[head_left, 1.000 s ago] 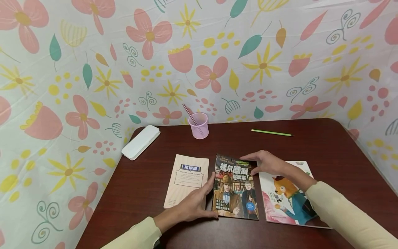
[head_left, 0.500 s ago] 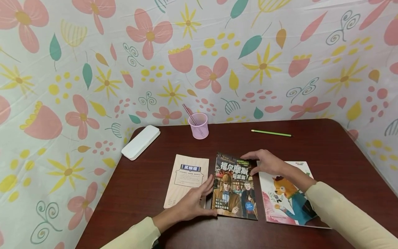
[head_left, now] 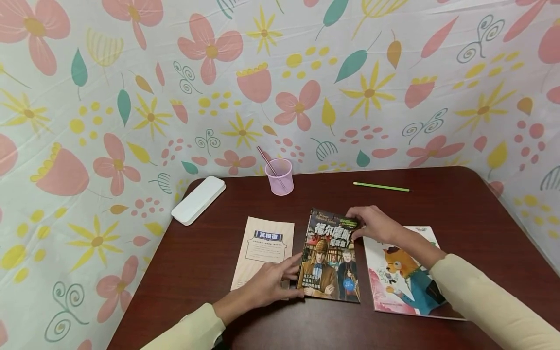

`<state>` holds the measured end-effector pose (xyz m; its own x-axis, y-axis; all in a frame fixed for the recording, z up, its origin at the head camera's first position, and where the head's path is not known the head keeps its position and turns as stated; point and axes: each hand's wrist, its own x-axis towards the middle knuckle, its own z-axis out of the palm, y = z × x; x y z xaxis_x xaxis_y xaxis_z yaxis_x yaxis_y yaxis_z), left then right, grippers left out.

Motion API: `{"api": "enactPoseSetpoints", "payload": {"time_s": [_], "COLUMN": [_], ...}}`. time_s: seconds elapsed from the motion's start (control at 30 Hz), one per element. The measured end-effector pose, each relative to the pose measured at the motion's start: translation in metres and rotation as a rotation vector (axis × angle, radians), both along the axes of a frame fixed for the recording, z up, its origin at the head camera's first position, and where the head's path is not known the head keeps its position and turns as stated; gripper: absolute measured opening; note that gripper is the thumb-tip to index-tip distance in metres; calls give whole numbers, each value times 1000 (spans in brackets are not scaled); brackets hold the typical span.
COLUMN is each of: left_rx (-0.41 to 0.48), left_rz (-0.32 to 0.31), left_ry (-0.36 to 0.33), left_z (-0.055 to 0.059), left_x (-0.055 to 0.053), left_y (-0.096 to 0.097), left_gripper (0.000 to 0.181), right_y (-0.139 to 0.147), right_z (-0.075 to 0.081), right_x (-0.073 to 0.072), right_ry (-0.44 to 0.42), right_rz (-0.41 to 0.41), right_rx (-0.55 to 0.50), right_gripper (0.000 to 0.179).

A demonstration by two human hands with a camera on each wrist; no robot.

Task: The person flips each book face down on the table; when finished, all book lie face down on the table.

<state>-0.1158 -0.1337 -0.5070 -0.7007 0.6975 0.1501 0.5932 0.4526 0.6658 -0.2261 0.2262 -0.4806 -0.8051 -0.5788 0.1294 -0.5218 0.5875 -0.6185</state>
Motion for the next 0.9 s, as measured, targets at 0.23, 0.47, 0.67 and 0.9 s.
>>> {"api": "enactPoseSetpoints", "payload": {"time_s": [0.23,0.47,0.67,0.9], "left_rx": [27,61,120,223], "left_rz": [-38,16,98,260], "left_ry": [110,130,285,426], "left_z": [1,7,10,14], "left_x": [-3,-6,-10,-12], "left_y": [-1,-5,-8,-7], "left_gripper": [83,77,65,49], "right_y": [3,6,7,4], "right_z": [10,21,31,44], "right_x": [-2,-1,1,3], "right_ry": [30,-22,-32,-97], "right_rz": [-75,-137,-196,-232], "right_rx": [-28,-158,-245,-413], "right_gripper": [33,32,27,24]}}
